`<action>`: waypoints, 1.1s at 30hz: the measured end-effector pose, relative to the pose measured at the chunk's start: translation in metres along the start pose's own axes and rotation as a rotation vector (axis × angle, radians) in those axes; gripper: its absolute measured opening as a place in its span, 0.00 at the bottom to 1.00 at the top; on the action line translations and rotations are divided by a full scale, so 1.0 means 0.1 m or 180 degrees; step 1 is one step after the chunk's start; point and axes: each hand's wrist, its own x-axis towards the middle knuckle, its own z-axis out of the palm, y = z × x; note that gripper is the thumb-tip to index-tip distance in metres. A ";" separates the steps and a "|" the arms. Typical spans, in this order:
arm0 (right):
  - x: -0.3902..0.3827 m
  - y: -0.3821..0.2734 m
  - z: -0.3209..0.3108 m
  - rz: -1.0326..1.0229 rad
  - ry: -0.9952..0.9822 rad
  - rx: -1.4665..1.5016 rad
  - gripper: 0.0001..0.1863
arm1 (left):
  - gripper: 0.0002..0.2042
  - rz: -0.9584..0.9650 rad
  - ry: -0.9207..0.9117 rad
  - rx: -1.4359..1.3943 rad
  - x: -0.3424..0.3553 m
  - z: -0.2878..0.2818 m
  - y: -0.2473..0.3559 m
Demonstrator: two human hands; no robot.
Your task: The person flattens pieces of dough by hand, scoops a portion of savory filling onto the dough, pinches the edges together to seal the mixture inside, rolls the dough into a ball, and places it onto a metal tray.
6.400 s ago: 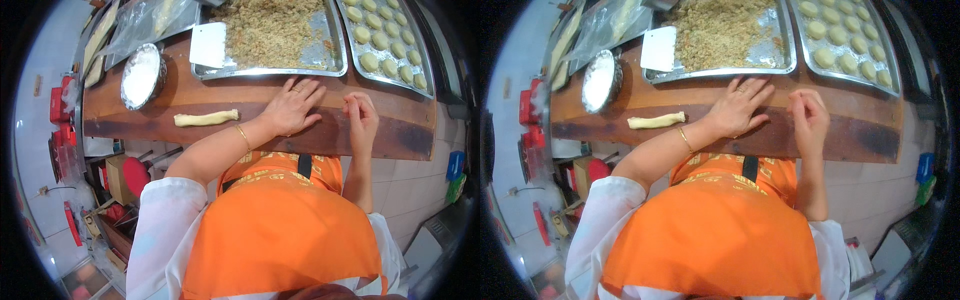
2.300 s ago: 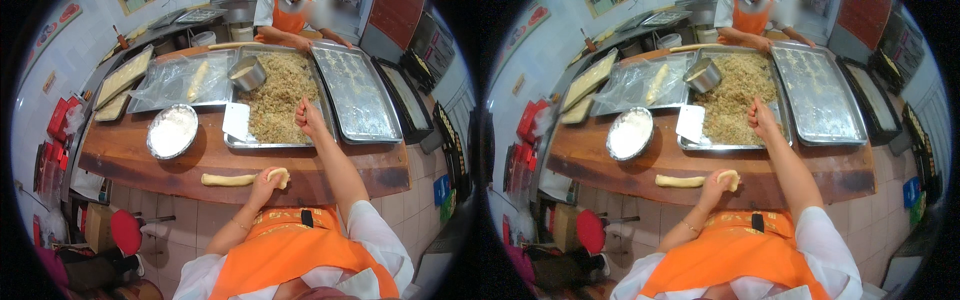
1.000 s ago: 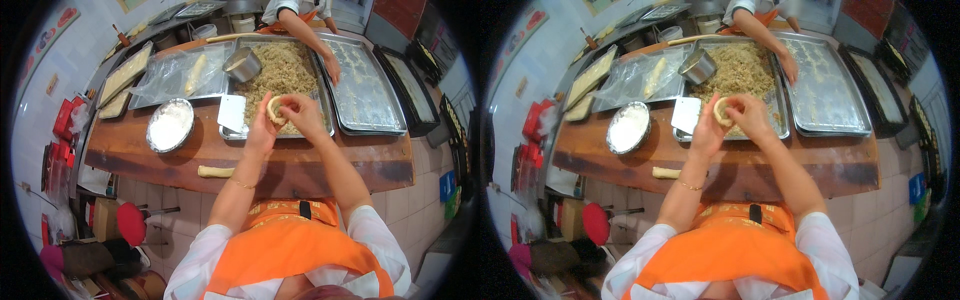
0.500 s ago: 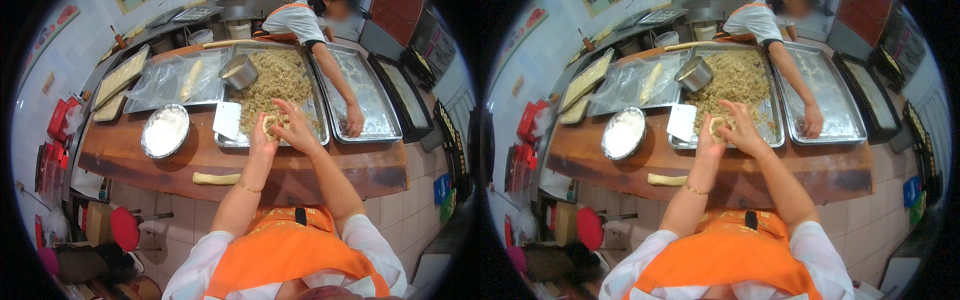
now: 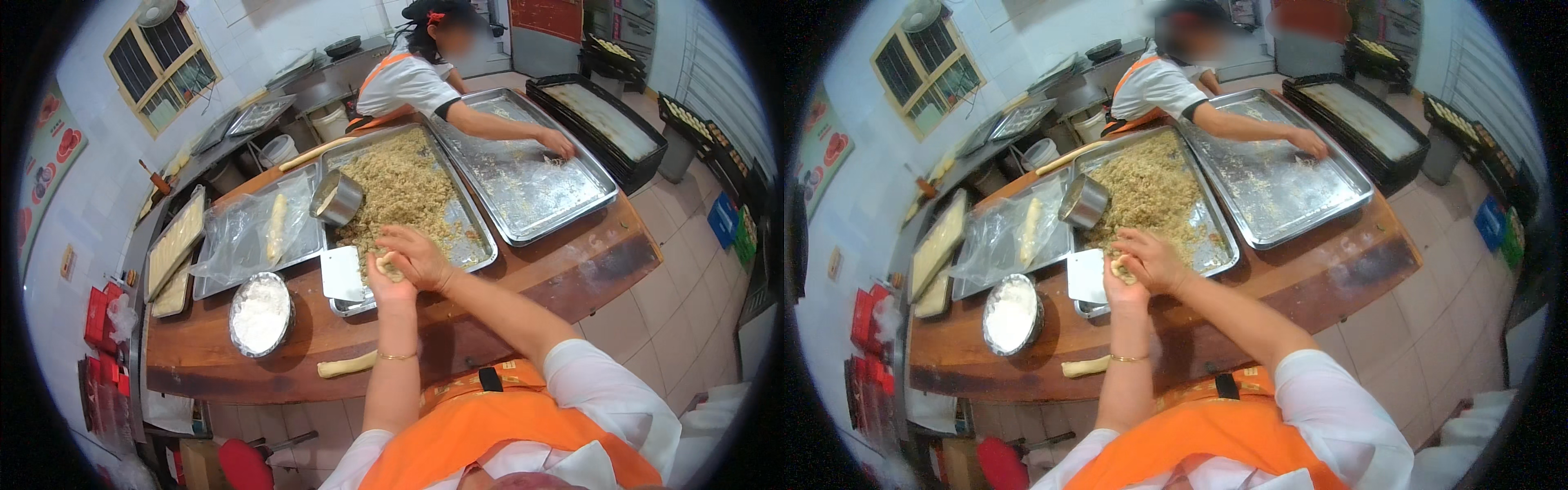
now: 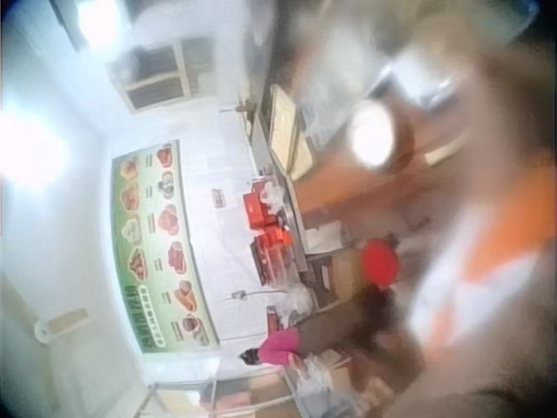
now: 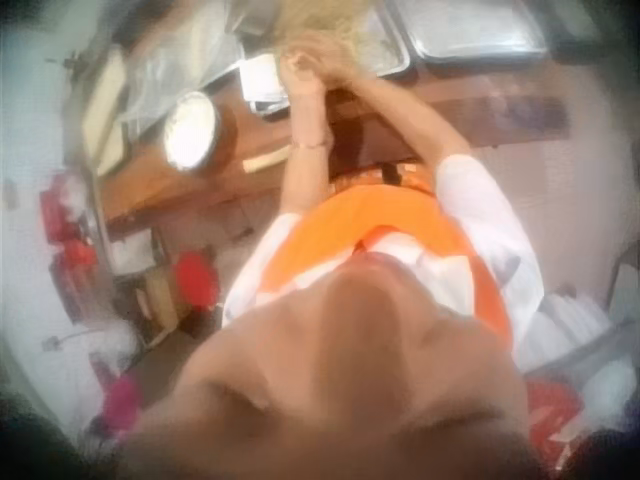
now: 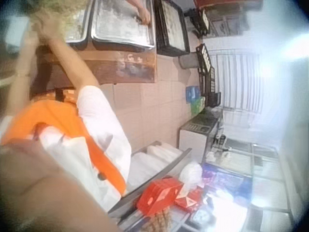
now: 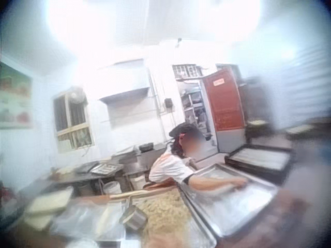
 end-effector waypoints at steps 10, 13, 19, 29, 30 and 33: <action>-0.17 -0.04 0.07 0.1224 -0.1160 0.1056 0.32 | 0.13 -0.0072 -0.0405 -0.0060 -0.08 -0.41 -0.04; -0.32 -0.18 0.11 0.1338 -0.1246 0.1408 0.32 | 0.11 0.0134 -0.0053 0.0393 -0.23 -0.30 -0.09; -0.23 -0.29 0.04 0.1550 -0.0948 0.1504 0.32 | 0.15 0.0240 -0.0661 0.0494 -0.28 -0.12 -0.03; -0.08 -0.53 -0.26 0.2420 -0.1615 0.2937 0.33 | 0.10 0.0197 -0.1328 0.1175 -0.58 -0.24 0.00; -0.07 -0.58 -0.34 0.2385 -0.1688 0.3154 0.34 | 0.10 0.0194 -0.1419 0.1161 -0.60 -0.27 0.01; -0.12 -0.52 -0.42 0.1409 -0.1701 0.2544 0.35 | 0.15 0.0204 -0.1072 0.1080 -0.70 -0.21 -0.01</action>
